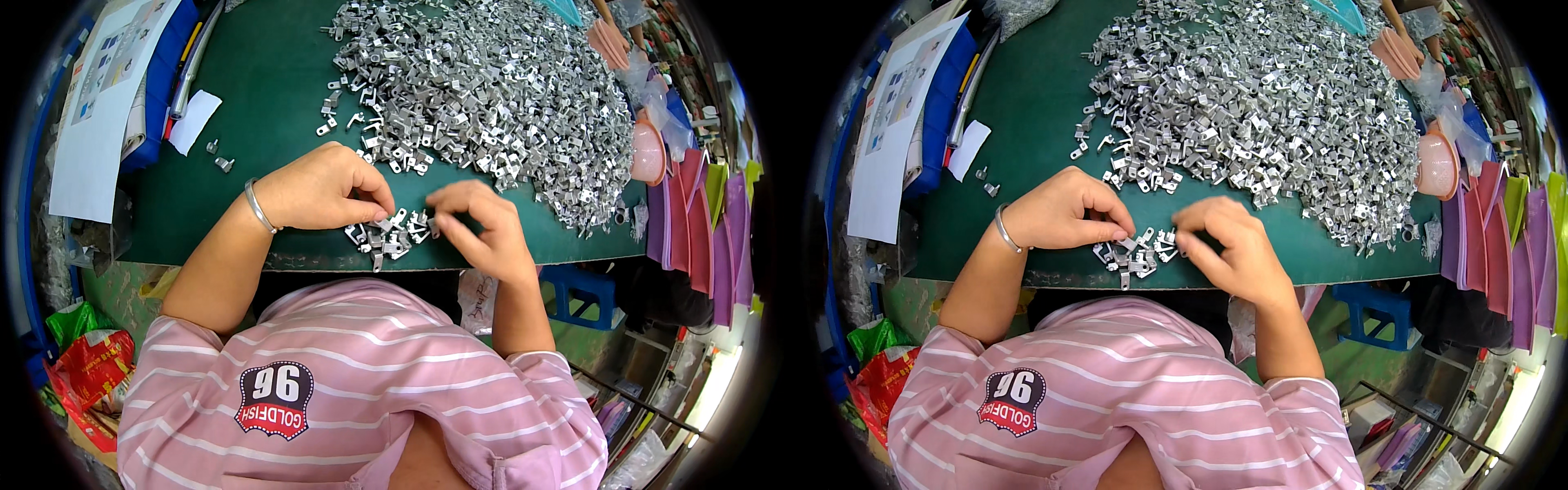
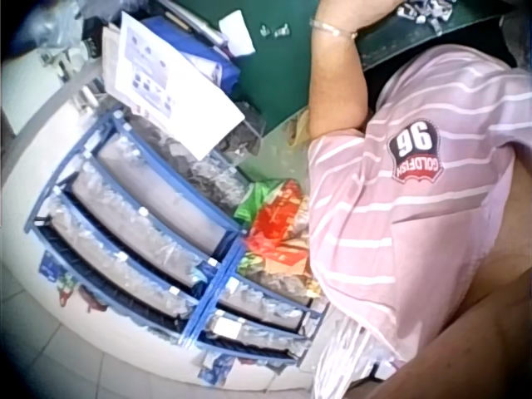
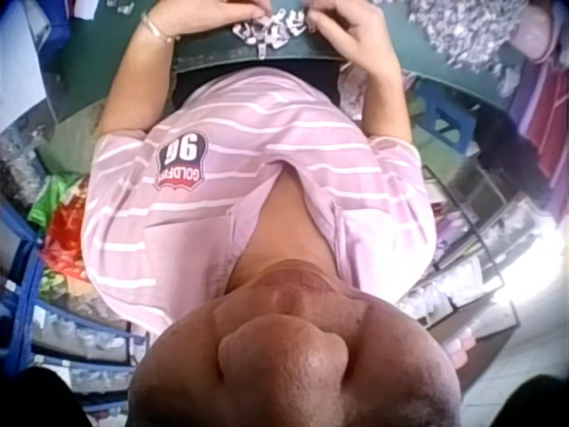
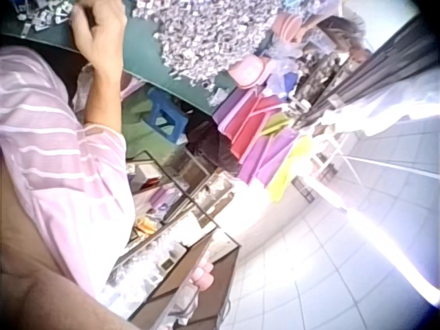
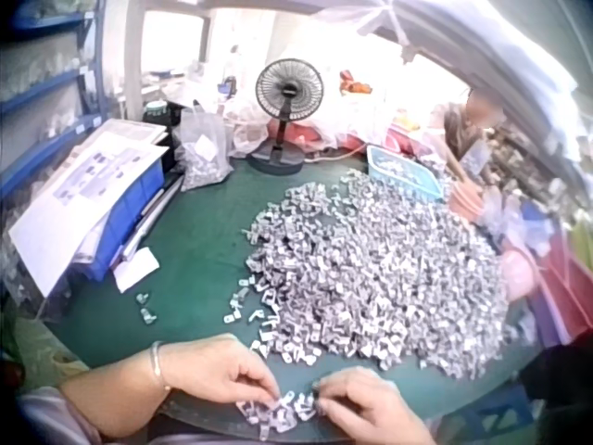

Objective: The person picks up metal brackets from a pile on a desk, handles them by hand, and places some into a plastic bag while returning others to the pile.

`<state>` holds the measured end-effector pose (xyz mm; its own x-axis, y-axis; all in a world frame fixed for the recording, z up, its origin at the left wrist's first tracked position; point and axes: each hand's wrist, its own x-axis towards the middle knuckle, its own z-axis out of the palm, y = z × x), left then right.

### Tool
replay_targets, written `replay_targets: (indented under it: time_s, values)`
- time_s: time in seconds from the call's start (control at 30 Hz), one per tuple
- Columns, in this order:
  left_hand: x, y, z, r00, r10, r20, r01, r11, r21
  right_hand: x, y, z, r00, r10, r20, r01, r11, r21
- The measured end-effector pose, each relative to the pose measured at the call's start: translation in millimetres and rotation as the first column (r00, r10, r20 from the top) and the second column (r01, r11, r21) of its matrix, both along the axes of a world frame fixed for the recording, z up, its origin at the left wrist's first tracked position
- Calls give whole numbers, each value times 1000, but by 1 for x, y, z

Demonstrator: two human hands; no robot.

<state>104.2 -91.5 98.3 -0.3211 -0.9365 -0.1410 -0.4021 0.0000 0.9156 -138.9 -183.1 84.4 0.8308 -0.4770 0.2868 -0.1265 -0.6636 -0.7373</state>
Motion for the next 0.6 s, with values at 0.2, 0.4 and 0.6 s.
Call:
replay_targets:
  time_s: [0.2,0.4,0.6]
  values:
    - [-19,-9,-28,894,433,112,-290,751,-593,34,-1,-12,967,-256,-12,240,920,-309]
    - [-25,-24,-35,772,595,223,-299,649,-699,43,6,-16,951,-309,-28,261,846,-465]
    - [-21,-24,-31,776,630,13,-525,658,-540,48,-1,-16,940,-336,-51,272,834,-480]
